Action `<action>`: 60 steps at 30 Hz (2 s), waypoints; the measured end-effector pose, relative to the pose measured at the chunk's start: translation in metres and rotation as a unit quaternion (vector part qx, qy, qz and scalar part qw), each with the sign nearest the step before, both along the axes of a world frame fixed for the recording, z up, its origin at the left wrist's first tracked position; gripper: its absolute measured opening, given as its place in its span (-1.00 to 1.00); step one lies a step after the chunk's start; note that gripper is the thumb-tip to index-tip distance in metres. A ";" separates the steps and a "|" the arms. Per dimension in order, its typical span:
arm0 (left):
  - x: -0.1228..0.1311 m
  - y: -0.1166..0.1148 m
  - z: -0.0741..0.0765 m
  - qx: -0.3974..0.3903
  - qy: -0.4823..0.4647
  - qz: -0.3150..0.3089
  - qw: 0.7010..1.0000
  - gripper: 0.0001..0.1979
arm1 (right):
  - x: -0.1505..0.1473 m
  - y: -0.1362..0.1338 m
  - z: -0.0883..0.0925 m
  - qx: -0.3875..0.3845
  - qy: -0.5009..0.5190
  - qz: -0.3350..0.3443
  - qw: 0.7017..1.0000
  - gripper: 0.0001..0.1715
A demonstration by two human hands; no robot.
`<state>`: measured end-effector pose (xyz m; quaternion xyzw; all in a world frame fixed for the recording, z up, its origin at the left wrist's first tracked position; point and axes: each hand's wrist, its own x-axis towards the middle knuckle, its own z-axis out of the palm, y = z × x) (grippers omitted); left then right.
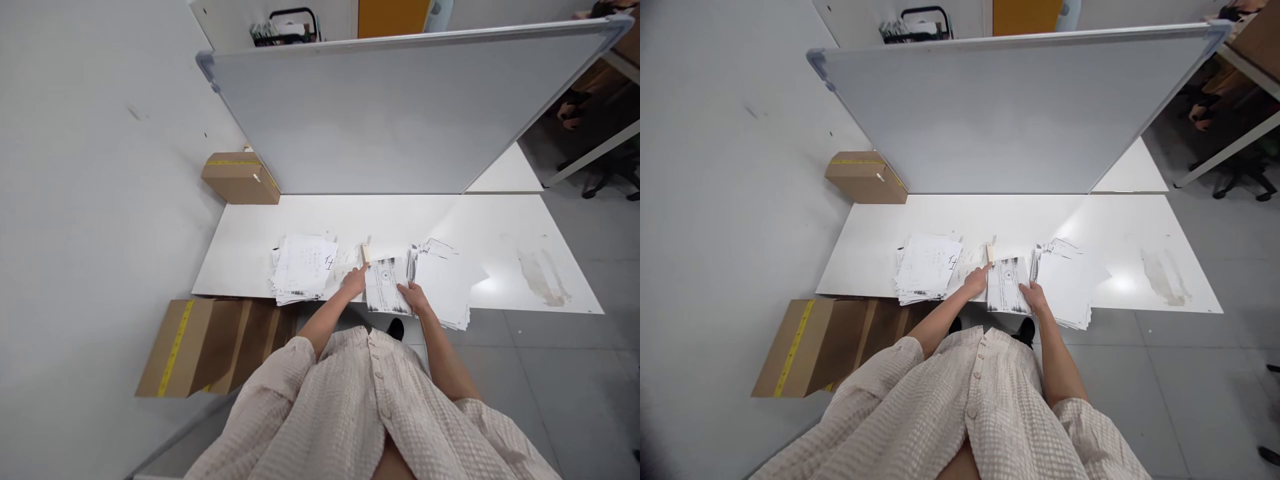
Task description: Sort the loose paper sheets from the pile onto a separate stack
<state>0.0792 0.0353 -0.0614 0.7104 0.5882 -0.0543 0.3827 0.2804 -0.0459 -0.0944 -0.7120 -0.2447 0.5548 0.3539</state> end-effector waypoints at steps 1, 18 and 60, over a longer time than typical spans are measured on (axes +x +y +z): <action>0.001 0.001 -0.002 0.006 -0.006 0.008 1.000 -0.36 | 0.000 0.000 0.001 0.001 -0.003 0.004 1.000 -0.72; -0.044 -0.023 0.032 0.136 -0.023 0.063 0.988 -0.52 | 0.059 -0.028 0.050 0.021 -0.189 0.014 0.982 -0.51; -0.142 -0.032 0.028 0.145 0.067 0.162 0.974 -0.65 | -0.080 -0.005 0.069 0.166 -0.318 0.404 0.841 -0.59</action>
